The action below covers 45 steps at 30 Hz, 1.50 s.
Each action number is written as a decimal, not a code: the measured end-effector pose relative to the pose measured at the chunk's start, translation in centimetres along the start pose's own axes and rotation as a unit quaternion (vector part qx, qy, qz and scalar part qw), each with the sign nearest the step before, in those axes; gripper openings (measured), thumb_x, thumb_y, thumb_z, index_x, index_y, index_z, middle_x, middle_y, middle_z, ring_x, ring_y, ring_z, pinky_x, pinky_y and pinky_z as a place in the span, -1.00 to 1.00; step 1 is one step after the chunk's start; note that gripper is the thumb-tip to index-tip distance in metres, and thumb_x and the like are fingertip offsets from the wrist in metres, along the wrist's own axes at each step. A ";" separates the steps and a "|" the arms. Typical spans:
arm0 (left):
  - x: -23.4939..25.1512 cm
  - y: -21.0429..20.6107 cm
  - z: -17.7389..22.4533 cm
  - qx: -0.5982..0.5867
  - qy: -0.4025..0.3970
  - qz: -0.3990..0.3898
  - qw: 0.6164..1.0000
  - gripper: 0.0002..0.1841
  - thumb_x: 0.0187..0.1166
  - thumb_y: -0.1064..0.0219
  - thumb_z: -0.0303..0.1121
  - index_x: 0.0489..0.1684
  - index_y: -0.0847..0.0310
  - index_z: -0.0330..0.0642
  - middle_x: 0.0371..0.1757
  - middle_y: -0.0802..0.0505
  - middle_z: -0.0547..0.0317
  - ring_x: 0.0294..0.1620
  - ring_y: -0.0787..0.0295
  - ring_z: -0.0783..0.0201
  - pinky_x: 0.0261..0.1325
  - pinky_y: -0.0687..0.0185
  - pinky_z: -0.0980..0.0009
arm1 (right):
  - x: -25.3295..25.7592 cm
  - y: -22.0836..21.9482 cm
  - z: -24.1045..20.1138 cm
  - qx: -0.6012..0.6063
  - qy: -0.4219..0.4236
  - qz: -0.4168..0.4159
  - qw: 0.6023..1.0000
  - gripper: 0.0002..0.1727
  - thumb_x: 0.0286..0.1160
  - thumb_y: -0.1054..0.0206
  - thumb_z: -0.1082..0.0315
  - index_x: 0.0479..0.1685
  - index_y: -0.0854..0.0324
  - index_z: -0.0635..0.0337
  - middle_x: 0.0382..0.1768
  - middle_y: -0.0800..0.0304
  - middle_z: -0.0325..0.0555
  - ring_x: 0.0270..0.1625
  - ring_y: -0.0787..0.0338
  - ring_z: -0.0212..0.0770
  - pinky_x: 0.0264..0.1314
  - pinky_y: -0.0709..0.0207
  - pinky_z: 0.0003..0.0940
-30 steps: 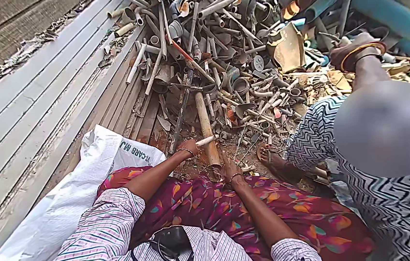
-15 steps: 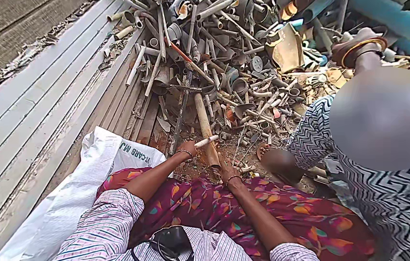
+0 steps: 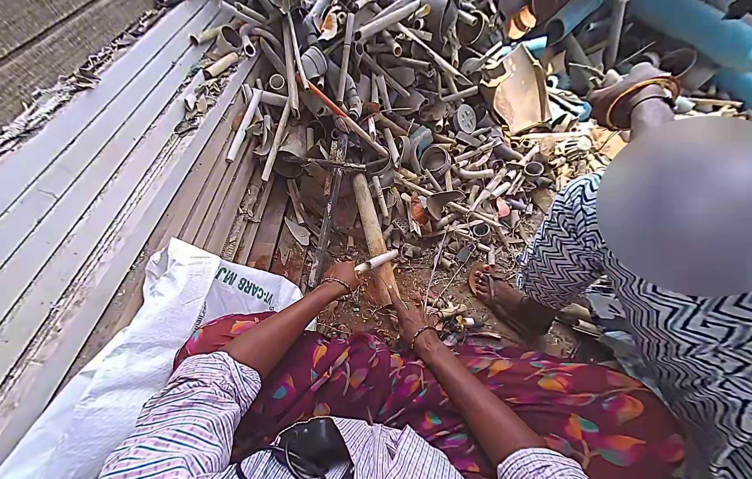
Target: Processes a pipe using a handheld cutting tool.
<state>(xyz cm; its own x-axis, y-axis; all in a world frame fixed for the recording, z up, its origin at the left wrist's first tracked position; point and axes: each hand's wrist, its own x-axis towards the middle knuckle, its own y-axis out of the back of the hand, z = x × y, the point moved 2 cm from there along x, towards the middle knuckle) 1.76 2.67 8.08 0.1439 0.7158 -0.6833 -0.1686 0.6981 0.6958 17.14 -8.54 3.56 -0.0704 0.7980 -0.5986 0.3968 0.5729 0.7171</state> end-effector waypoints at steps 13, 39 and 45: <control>-0.5 0.0 0.2 0.032 -0.001 0.017 0.999 -0.57 0.87 -0.03 -0.25 0.46 -0.49 -0.43 0.41 -0.68 -0.41 0.53 -0.57 -0.28 0.53 -0.39 -0.22 | -0.3 0.9 0.3 0.036 0.012 0.001 0.999 -0.22 0.77 -0.11 0.37 0.96 0.12 -0.08 0.54 -0.52 0.41 0.54 -0.58 0.39 0.60 -0.35 0.26; -0.1 -0.2 -0.1 -0.045 -0.005 -0.015 0.999 -0.54 0.91 0.06 -0.26 0.34 -0.52 -0.55 0.36 -0.66 -0.49 0.44 -0.60 -0.26 0.53 -0.36 -0.17 | -0.1 1.1 0.0 0.025 0.015 -0.016 0.999 -0.22 0.80 -0.08 0.37 0.97 0.18 -0.14 0.56 -0.47 0.43 0.50 -0.58 0.44 0.53 -0.39 0.30; 1.1 -1.7 -1.6 -0.318 0.087 -0.010 0.944 -0.71 0.90 0.01 -0.25 0.04 -0.51 -0.32 -0.35 -0.42 0.22 -0.51 -0.28 0.36 -0.39 -0.32 0.42 | 0.7 1.2 1.1 0.055 -0.012 -0.005 0.998 -0.17 0.76 -0.12 0.35 0.97 0.20 -0.15 0.43 -0.63 0.42 0.48 -0.63 0.41 0.55 -0.38 0.28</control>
<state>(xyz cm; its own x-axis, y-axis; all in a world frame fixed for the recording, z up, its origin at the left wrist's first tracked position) 0.67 2.24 5.75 0.0006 0.6508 -0.7592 -0.7276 0.5211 0.4461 18.53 -7.52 3.58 -0.0540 0.7868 -0.6148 0.4951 0.5558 0.6678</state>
